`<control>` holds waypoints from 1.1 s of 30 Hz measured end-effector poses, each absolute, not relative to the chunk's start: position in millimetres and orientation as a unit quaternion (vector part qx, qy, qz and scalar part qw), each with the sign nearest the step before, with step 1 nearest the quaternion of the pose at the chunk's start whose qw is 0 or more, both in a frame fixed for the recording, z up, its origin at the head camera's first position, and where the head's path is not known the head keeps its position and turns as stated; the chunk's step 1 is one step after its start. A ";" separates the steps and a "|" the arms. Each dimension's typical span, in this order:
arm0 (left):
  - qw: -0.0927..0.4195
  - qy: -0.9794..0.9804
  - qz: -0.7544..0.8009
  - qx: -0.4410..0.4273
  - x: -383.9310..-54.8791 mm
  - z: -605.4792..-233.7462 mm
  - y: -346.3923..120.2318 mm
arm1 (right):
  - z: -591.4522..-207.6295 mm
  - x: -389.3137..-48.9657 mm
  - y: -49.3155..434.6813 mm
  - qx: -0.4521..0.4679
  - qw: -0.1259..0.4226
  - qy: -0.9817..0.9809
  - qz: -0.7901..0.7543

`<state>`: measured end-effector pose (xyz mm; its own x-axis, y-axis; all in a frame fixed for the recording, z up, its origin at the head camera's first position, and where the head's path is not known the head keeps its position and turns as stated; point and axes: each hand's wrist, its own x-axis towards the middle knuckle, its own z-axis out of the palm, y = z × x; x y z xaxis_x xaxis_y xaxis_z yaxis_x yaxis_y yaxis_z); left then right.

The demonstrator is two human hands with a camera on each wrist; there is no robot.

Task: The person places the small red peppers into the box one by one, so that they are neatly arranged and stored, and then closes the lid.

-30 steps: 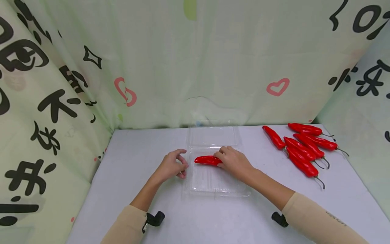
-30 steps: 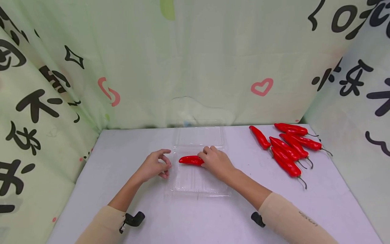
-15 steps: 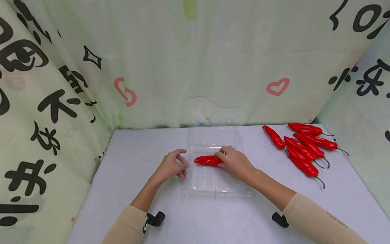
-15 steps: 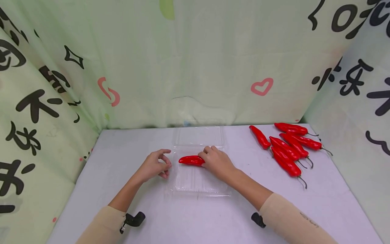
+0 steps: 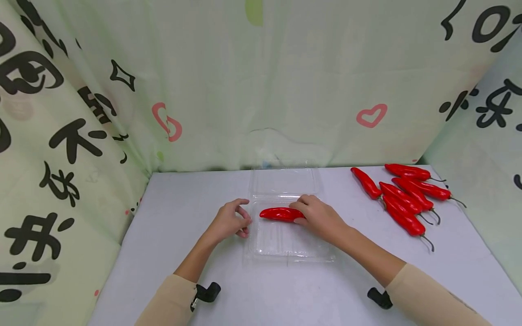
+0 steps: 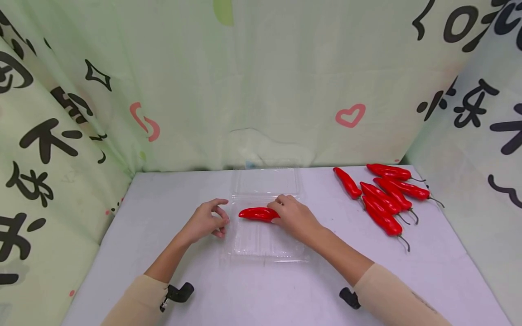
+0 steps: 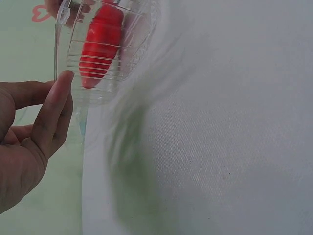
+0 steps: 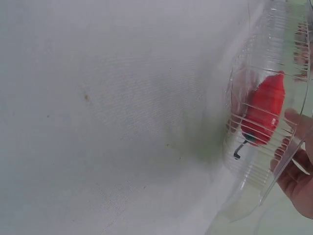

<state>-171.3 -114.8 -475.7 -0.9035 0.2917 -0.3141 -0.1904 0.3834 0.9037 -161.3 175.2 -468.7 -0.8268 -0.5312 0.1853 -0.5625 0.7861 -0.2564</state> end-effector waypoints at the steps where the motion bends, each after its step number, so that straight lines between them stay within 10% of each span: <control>1: 0.217 0.803 0.554 0.032 -171.2 -475.7 -114.9 | -467.6 -160.6 175.9 0.288 0.050 -0.944 0.155; 33: 0.222 0.809 0.544 0.023 -173.2 -477.4 -113.6 | -448.3 -138.0 287.1 0.179 0.123 -0.957 0.193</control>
<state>-173.2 -113.6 -477.4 -0.9001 0.2787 -0.3350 -0.2049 0.4078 0.8898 -138.0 287.1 -448.3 -0.9058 -0.2949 0.3041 -0.3896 0.8619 -0.3246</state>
